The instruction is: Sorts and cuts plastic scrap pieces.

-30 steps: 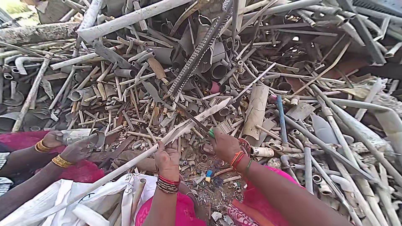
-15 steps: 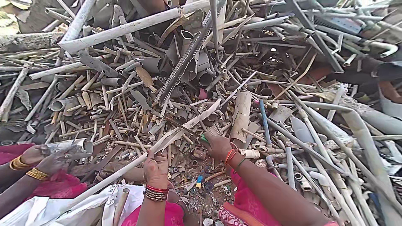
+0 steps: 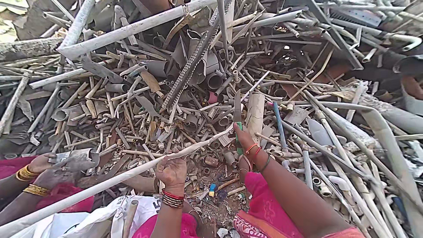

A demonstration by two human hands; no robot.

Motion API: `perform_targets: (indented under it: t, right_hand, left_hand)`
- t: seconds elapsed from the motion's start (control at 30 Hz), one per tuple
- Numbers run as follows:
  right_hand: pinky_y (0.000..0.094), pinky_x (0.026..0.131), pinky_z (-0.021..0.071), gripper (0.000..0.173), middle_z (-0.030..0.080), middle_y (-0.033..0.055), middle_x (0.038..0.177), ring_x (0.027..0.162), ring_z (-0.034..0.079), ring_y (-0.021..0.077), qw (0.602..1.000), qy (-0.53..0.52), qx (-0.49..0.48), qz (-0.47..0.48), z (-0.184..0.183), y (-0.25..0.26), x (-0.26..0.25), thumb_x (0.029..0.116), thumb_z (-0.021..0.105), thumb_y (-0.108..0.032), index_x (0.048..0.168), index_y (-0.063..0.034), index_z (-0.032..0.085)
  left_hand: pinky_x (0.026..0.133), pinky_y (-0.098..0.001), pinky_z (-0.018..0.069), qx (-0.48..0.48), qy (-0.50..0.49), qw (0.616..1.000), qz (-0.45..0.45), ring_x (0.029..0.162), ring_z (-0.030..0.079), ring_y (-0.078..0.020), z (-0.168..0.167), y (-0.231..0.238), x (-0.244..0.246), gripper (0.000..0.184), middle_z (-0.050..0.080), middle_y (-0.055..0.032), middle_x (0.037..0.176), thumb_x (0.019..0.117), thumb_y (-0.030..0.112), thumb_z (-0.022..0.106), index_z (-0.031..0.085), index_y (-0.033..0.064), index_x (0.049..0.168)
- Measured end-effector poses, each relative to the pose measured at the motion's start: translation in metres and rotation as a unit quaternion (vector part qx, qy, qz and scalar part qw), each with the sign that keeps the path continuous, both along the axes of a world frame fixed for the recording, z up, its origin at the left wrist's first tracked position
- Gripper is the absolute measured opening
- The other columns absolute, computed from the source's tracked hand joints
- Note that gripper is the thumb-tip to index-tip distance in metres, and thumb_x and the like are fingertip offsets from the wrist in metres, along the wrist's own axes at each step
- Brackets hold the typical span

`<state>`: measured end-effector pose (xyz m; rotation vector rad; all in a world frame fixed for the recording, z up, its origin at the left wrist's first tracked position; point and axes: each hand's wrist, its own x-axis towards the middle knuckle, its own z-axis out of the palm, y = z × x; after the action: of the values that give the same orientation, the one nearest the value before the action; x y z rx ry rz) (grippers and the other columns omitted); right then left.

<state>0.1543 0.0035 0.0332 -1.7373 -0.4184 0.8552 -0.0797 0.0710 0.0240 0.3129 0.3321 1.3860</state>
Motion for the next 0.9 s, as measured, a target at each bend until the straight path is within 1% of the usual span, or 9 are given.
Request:
perform_targets:
  t: [0.13, 0.2, 0.27, 0.37, 0.43, 0.5, 0.6, 0.77, 0.9]
  right_hand:
    - [0.0235, 0.048, 0.0477, 0.036, 0.057, 0.0084, 0.081, 0.052, 0.053, 0.0101, 0.982, 0.108, 0.104, -0.114, -0.002, 0.005, -0.004, 0.1025, 0.064, -0.015, 0.131, 0.0003, 0.047]
    - [0.0225, 0.049, 0.0481, 0.036, 0.056, 0.0071, 0.078, 0.052, 0.053, 0.0096, 0.971, 0.123, 0.147, -0.143, -0.003, 0.007, -0.003, 0.0996, 0.064, -0.004, 0.13, 0.0005, 0.046]
    - [0.0218, 0.05, 0.0487, 0.033, 0.056, 0.0061, 0.074, 0.051, 0.053, 0.0088, 0.962, 0.123, 0.18, -0.164, -0.002, 0.008, -0.002, 0.0988, 0.064, -0.001, 0.127, 0.0006, 0.046]
    - [0.0239, 0.057, 0.0535, 0.039, 0.059, 0.0089, 0.082, 0.058, 0.059, 0.0106, 0.962, 0.089, 0.205, -0.159, -0.001, 0.008, -0.003, 0.0987, 0.063, 0.002, 0.133, 0.0023, 0.044]
    - [0.0244, 0.058, 0.0551, 0.039, 0.06, 0.0083, 0.081, 0.058, 0.061, 0.0109, 0.96, 0.084, 0.223, -0.144, -0.003, 0.008, -0.004, 0.0983, 0.063, 0.003, 0.132, 0.0007, 0.044]
    - [0.0249, 0.057, 0.0561, 0.037, 0.061, 0.0071, 0.08, 0.057, 0.061, 0.0108, 0.957, 0.093, 0.246, -0.121, -0.003, 0.007, -0.004, 0.0984, 0.062, 0.003, 0.13, -0.0009, 0.044]
    - [0.0243, 0.058, 0.0574, 0.035, 0.062, 0.0066, 0.079, 0.057, 0.062, 0.0106, 0.954, 0.104, 0.267, -0.09, 0.003, 0.004, -0.009, 0.0982, 0.06, 0.005, 0.128, 0.0, 0.045]
    - [0.0276, 0.061, 0.0533, 0.043, 0.06, 0.011, 0.085, 0.061, 0.059, 0.013, 0.994, -0.078, 0.075, 0.002, 0.006, -0.005, 0.028, 0.1045, 0.062, -0.019, 0.135, 0.005, 0.045]
    - [0.0531, 0.102, 0.0489, 0.054, 0.066, 0.0239, 0.126, 0.12, 0.065, 0.0364, 0.935, -0.281, -0.199, 0.086, 0.031, -0.028, 0.052, 0.1108, 0.043, -0.043, 0.145, -0.0008, 0.045]
  left_hand:
    - [0.079, -0.0294, 0.0609, 0.096, 0.088, 0.991, -0.024, 0.074, 0.072, -0.0104, 0.002, -0.005, 0.003, 0.051, 0.071, 0.0022, 0.07, 0.1034, 0.018, 0.029, 0.067, 0.018, 0.07]
    - [0.092, -0.0274, 0.0552, 0.047, 0.281, 0.958, -0.01, 0.101, 0.067, -0.0101, 0.012, -0.017, 0.002, 0.026, 0.069, -0.0035, 0.104, 0.1098, 0.016, 0.031, 0.056, 0.0078, 0.111]
    - [0.116, -0.0393, 0.0347, -0.017, 0.423, 0.891, -0.167, 0.139, 0.044, -0.0219, 0.019, -0.03, -0.002, 0.053, 0.044, -0.017, 0.151, 0.1133, 0.034, 0.025, 0.031, 0.001, 0.154]
    - [0.089, -0.0375, 0.0545, 0.077, 0.575, 0.719, -0.383, 0.102, 0.068, -0.0219, 0.008, -0.064, 0.011, 0.052, 0.068, -0.019, 0.116, 0.1142, 0.031, 0.024, 0.052, -0.009, 0.133]
    - [0.07, -0.022, 0.0519, 0.31, 0.671, 0.654, -0.16, 0.074, 0.065, -0.0035, -0.002, -0.09, 0.018, 0.023, 0.07, 0.0006, 0.083, 0.1016, 0.019, 0.059, 0.073, 0.001, 0.096]
    - [0.092, -0.0454, 0.0531, 0.47, 0.679, 0.536, 0.176, 0.104, 0.07, -0.0299, -0.014, -0.075, 0.025, 0.029, 0.073, -0.0157, 0.108, 0.0883, 0.028, 0.067, 0.076, 0.0023, 0.098]
    - [0.108, -0.0788, 0.0255, 0.488, 0.768, 0.367, 0.196, 0.129, 0.052, -0.0591, -0.009, -0.035, 0.024, 0.054, 0.058, -0.0369, 0.134, 0.0957, 0.029, 0.06, 0.061, -0.0091, 0.134]
    - [0.092, -0.0725, 0.0435, 0.436, 0.837, 0.316, 0.1, 0.098, 0.067, -0.0552, 0.005, -0.026, 0.024, 0.028, 0.07, -0.0337, 0.102, 0.0999, 0.007, 0.06, 0.07, -0.0021, 0.124]
    - [0.088, -0.0719, 0.0439, 0.405, 0.861, 0.284, 0.118, 0.105, 0.063, -0.0595, -0.001, -0.023, 0.019, 0.039, 0.065, -0.0386, 0.111, 0.0984, 0.003, 0.061, 0.064, 0.0026, 0.138]
